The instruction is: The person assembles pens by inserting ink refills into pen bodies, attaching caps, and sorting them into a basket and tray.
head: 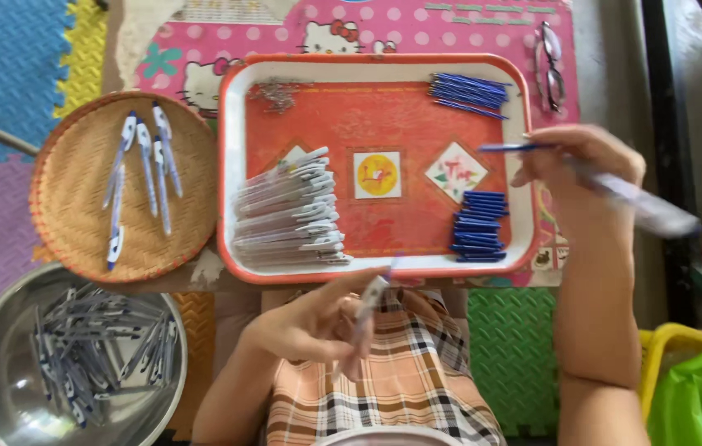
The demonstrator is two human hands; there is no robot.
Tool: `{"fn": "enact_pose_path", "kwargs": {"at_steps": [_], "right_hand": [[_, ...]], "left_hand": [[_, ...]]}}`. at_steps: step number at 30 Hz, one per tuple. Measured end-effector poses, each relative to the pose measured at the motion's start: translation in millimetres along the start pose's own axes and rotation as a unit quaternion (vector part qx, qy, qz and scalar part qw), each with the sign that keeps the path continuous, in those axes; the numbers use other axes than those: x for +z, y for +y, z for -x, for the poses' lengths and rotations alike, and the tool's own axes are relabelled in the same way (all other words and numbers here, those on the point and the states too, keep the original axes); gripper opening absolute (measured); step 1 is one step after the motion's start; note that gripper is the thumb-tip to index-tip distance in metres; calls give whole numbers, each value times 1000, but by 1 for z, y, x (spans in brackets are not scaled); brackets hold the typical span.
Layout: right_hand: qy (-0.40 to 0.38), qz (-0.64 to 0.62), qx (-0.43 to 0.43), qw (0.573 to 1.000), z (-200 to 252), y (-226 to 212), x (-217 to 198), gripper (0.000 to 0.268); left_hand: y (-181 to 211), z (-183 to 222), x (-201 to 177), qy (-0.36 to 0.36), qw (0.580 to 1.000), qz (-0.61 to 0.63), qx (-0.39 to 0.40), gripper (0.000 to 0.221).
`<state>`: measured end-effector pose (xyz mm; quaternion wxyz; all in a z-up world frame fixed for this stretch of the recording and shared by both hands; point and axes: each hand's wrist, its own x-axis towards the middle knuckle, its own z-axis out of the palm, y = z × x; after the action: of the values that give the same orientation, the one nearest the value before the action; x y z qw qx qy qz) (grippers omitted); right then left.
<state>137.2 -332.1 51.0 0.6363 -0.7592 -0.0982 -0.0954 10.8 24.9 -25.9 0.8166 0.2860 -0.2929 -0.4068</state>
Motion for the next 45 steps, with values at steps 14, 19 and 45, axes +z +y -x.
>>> {"fn": "enact_pose_path", "kwargs": {"at_steps": [14, 19, 45], "right_hand": [[-103, 375, -129, 912, 74, 77, -30, 26], [-93, 193, -254, 943, 68, 10, 35, 44], [-76, -166, 22, 983, 87, 96, 126, 10]], "left_hand": [[24, -22, 8, 94, 995, -11, -29, 96], [22, -44, -1, 60, 998, -31, -22, 96], [44, -89, -46, 399, 855, -268, 197, 33]]}}
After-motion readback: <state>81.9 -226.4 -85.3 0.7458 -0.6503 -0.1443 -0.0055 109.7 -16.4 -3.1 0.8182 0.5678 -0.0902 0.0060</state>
